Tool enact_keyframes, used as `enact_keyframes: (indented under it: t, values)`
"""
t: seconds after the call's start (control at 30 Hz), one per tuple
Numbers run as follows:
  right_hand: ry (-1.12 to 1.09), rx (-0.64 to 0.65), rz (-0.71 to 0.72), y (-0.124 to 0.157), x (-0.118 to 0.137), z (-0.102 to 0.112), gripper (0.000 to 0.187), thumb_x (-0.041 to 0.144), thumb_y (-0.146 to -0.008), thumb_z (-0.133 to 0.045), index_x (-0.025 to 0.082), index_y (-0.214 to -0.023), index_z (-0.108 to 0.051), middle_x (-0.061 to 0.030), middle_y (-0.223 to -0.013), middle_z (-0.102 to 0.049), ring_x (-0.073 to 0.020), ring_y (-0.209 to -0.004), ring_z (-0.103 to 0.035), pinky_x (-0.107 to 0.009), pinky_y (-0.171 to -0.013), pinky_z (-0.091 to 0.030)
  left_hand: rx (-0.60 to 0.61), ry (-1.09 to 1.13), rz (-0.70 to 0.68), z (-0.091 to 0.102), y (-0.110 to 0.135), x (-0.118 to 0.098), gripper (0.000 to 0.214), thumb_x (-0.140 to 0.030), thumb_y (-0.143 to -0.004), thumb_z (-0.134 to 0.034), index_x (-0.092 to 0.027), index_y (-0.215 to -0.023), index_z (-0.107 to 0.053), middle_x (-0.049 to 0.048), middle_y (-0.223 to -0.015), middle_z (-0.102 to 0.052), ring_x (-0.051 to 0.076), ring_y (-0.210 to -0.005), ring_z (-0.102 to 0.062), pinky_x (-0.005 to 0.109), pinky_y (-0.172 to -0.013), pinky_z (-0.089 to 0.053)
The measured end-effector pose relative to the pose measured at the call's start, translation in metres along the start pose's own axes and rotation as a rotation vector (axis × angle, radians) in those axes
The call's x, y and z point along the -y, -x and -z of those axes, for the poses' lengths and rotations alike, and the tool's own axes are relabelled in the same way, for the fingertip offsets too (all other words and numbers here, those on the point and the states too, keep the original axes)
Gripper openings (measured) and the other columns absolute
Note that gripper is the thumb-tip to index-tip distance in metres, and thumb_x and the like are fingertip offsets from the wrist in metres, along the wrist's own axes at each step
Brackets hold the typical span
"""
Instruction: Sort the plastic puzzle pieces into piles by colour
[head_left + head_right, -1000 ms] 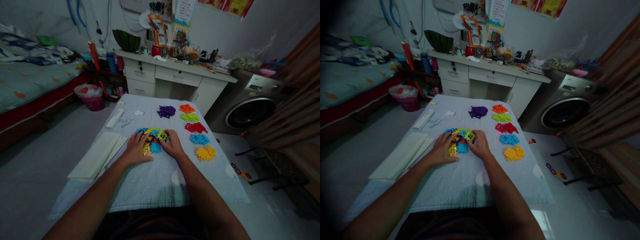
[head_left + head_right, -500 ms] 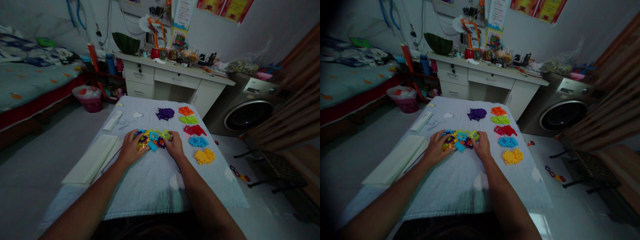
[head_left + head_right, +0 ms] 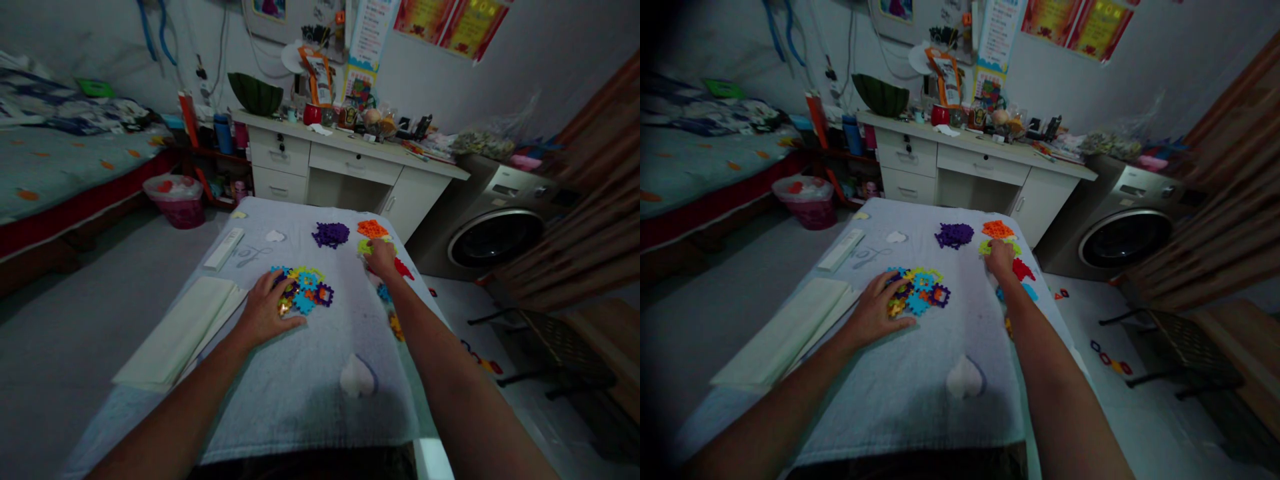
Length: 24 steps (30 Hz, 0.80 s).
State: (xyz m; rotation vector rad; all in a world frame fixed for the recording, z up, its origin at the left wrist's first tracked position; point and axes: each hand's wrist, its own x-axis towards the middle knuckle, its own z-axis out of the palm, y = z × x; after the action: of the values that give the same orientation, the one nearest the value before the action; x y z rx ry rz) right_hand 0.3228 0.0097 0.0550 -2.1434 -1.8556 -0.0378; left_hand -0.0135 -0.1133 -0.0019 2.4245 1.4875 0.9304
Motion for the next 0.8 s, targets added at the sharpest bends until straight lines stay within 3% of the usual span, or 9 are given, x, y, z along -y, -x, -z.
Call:
enact_keyframes:
  t: [0.1, 0.2, 0.4, 0.63, 0.8]
  values:
    - [0.061, 0.052, -0.032, -0.019, -0.003, -0.001, 0.04, 0.017, -0.079, -0.063, 0.021, -0.119, -0.065, -0.0134, -0.122, -0.064, -0.0337, -0.118, -0.05, -0.044, -0.096, -0.039, 0.009, -0.016, 0.008, -0.002, 0.0, 0.0, 0.093, -0.069, -0.059, -0.077, -0.023, -0.135, -0.051, 0.0156, -0.146, -0.041, 0.041, -0.134, -0.037, 0.058, -0.108, -0.037]
    - [0.114, 0.093, -0.013, -0.031, -0.004, -0.004, 0.04, 0.015, -0.081, -0.059, 0.021, -0.12, -0.066, -0.0131, -0.125, -0.063, -0.034, -0.119, -0.049, -0.045, -0.095, -0.039, -0.002, -0.028, 0.007, -0.002, -0.001, -0.001, 0.087, -0.062, -0.062, -0.078, -0.022, -0.135, -0.051, 0.016, -0.144, -0.043, 0.04, -0.132, -0.04, 0.057, -0.107, -0.039]
    - [0.16, 0.134, 0.03, -0.034, -0.004, -0.008, 0.039, 0.011, -0.08, -0.055, 0.02, -0.115, -0.07, -0.0152, -0.13, -0.059, -0.0349, -0.12, -0.047, -0.046, -0.095, -0.039, -0.026, -0.03, 0.017, 0.0, -0.004, -0.002, 0.071, -0.049, -0.072, -0.075, -0.02, -0.133, -0.052, 0.016, -0.14, -0.046, 0.037, -0.128, -0.044, 0.055, -0.107, -0.04]
    - [0.09, 0.036, 0.078, -0.013, 0.019, -0.001, 0.033, 0.019, -0.085, -0.057, 0.022, -0.115, -0.07, -0.0131, -0.14, -0.053, -0.0341, -0.124, -0.046, -0.048, -0.1, -0.037, -0.057, -0.009, 0.015, 0.003, -0.007, -0.002, 0.06, -0.042, -0.076, -0.071, -0.019, -0.129, -0.055, 0.0153, -0.138, -0.047, 0.036, -0.127, -0.045, 0.053, -0.109, -0.04]
    - [-0.187, 0.223, 0.39, 0.028, 0.048, 0.009, 0.02, 0.023, -0.084, -0.063, 0.018, -0.103, -0.07, -0.0093, -0.108, -0.068, -0.021, -0.1, -0.06, -0.034, -0.091, -0.043, -0.057, 0.001, 0.025, 0.004, -0.006, -0.002, 0.061, -0.044, -0.077, -0.069, -0.018, -0.13, -0.055, 0.0161, -0.139, -0.045, 0.036, -0.127, -0.044, 0.054, -0.109, -0.039]
